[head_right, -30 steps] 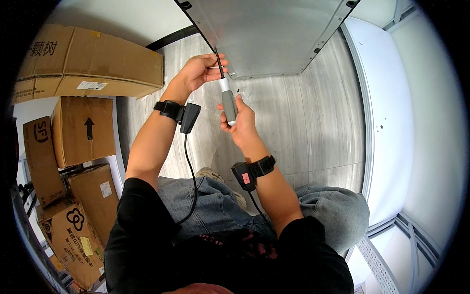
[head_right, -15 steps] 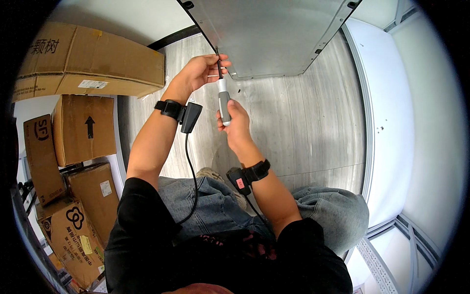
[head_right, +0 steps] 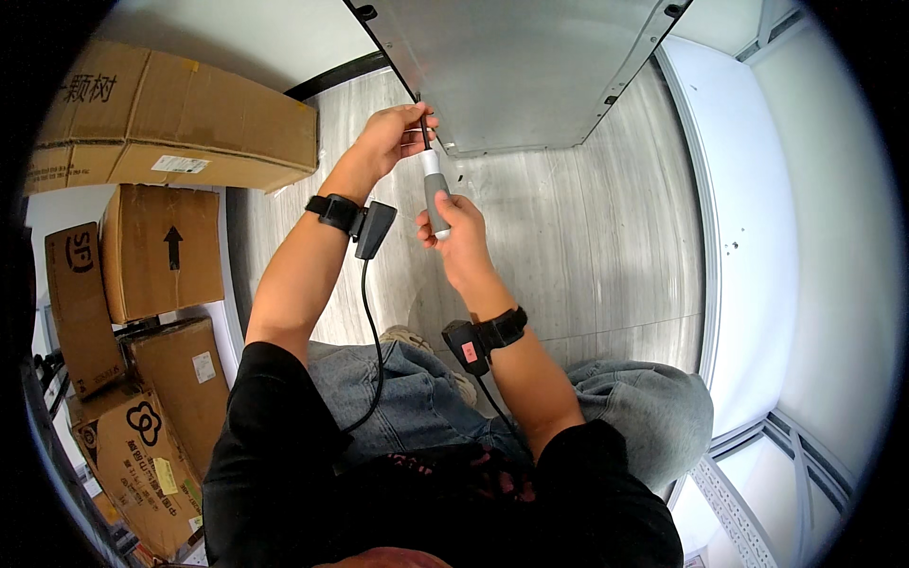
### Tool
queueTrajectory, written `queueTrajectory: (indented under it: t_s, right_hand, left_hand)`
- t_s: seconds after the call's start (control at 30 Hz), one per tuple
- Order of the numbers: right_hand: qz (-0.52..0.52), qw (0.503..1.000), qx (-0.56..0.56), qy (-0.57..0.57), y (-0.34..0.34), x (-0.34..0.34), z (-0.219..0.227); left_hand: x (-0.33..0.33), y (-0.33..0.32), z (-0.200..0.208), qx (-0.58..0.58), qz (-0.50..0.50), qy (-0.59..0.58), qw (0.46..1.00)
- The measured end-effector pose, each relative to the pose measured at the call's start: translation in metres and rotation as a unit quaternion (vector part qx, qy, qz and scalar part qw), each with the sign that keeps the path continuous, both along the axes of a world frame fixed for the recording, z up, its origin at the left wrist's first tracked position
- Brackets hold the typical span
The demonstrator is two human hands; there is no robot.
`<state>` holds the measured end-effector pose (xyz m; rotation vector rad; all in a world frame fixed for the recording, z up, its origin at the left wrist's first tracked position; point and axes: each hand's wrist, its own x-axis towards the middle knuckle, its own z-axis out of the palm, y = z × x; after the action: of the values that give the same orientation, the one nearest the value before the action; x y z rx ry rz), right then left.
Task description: The person uses a screwdriver to fasten screws into the interior metal panel of a white appliance. They repeatedly pick up screws and tighten them along the edge of the panel.
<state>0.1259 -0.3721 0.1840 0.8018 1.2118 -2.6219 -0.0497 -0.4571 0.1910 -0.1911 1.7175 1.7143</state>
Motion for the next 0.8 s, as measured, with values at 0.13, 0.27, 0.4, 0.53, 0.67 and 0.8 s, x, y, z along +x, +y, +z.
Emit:
queueTrajectory:
  t_s: [0.13,0.27,0.4,0.53,0.67,0.8]
  right_hand:
    - [0.022,0.997,-0.07,-0.014,0.001,0.0,0.002]
    - [0.009,0.997,-0.08,-0.018,-0.001,-0.001,0.0]
    - [0.043,0.999,-0.003,-0.023,0.001,-0.002,0.009]
    - [0.087,0.995,0.049,0.004,0.008,-0.001,-0.002]
    - [0.081,0.997,0.008,0.016,0.009,-0.001,0.001]
    - [0.081,0.996,0.008,0.027,0.007,0.0,0.004]
  left_hand:
    - [-0.002,-0.005,0.003,0.051,-0.019,-0.025,0.998]
    - [0.0,0.001,0.003,0.025,0.022,0.002,0.999]
    - [0.003,0.005,0.002,-0.028,0.041,0.033,0.998]
    - [0.004,0.006,0.003,-0.02,0.048,0.037,0.998]
    - [0.002,0.005,-0.001,-0.003,0.059,0.038,0.998]
    - [0.002,0.007,-0.003,-0.008,0.073,0.042,0.996]
